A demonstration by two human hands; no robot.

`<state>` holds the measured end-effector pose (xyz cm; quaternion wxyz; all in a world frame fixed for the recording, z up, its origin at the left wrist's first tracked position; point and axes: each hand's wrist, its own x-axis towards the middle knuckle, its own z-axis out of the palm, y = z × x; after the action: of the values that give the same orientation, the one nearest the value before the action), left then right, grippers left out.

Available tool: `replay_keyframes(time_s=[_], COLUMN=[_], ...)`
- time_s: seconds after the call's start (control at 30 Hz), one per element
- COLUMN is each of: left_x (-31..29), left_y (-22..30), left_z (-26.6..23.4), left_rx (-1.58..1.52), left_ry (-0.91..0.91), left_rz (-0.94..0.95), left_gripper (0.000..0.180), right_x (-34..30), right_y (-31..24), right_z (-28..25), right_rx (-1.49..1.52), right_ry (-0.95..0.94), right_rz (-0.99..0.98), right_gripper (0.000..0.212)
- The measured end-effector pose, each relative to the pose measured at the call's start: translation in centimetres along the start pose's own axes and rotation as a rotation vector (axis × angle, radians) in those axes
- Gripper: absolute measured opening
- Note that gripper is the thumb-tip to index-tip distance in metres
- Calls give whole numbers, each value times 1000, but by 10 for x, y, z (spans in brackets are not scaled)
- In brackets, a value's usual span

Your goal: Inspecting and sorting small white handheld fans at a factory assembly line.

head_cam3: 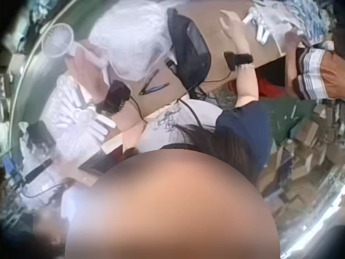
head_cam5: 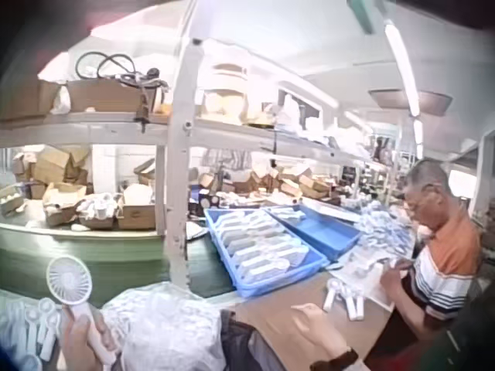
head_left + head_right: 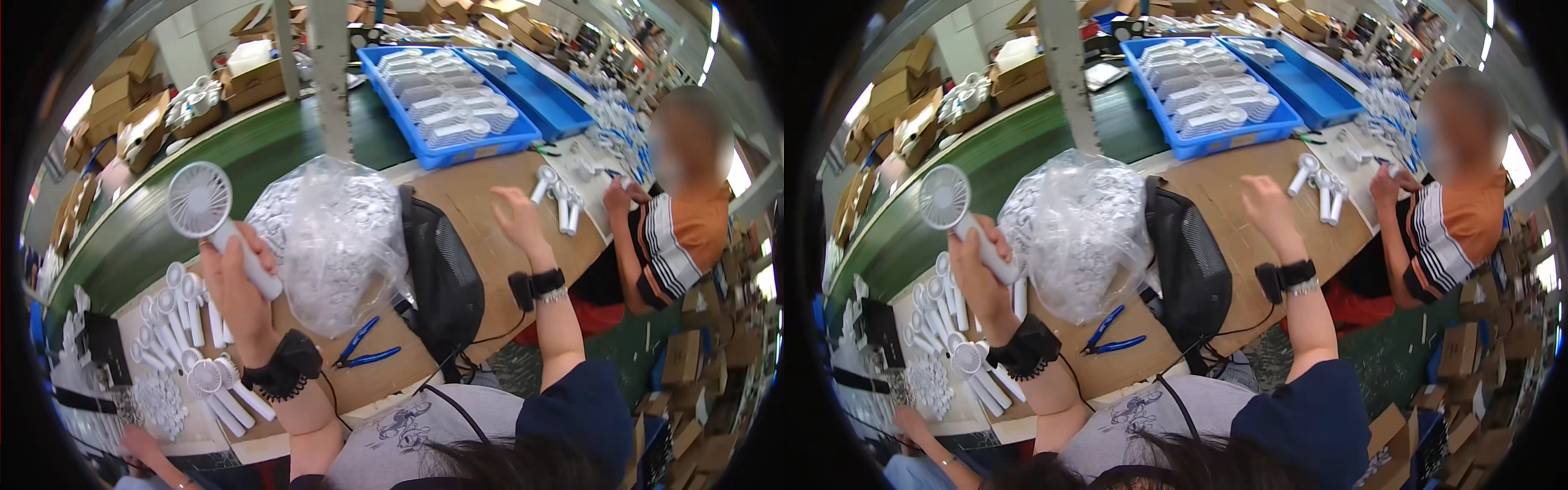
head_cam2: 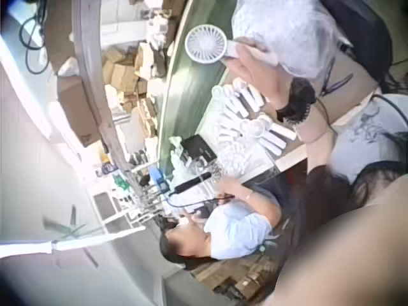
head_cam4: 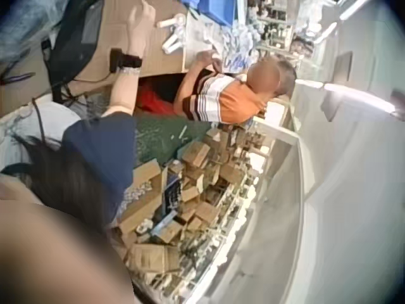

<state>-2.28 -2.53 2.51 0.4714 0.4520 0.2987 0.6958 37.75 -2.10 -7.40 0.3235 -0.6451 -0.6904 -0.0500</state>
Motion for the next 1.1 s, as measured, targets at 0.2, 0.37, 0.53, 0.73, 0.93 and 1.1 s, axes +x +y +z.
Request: replay_keyframes(time_s=[0.2, 0.37, 0.53, 0.73, 0.93, 1.1], left_x=[3, 1, 3, 6, 5, 14], left_y=[-13, -18, -23, -32, -25, -25], left_z=[4, 7, 11, 8, 5, -6], left_rx=[46, 65, 50, -72, -152, -351], left_ry=[-71, -39, -56, -171, -181, -187], left_rz=[16, -21, -121, -136, -194, -185], left_gripper=[13, 12, 13, 18, 22, 30], right_x=[5, 9, -3, 37, 68, 65], right_y=[121, 163, 177, -35, -181, -229], right_z=[12, 31, 62, 18, 18, 37], right_rx=[-327, -193, 30, 1018, 1517, 1708], right_ry=[246, 194, 470, 64, -404, -616], right_rz=[383, 696, 546, 361, 139, 131], right_gripper=[40, 47, 54, 50, 43, 46])
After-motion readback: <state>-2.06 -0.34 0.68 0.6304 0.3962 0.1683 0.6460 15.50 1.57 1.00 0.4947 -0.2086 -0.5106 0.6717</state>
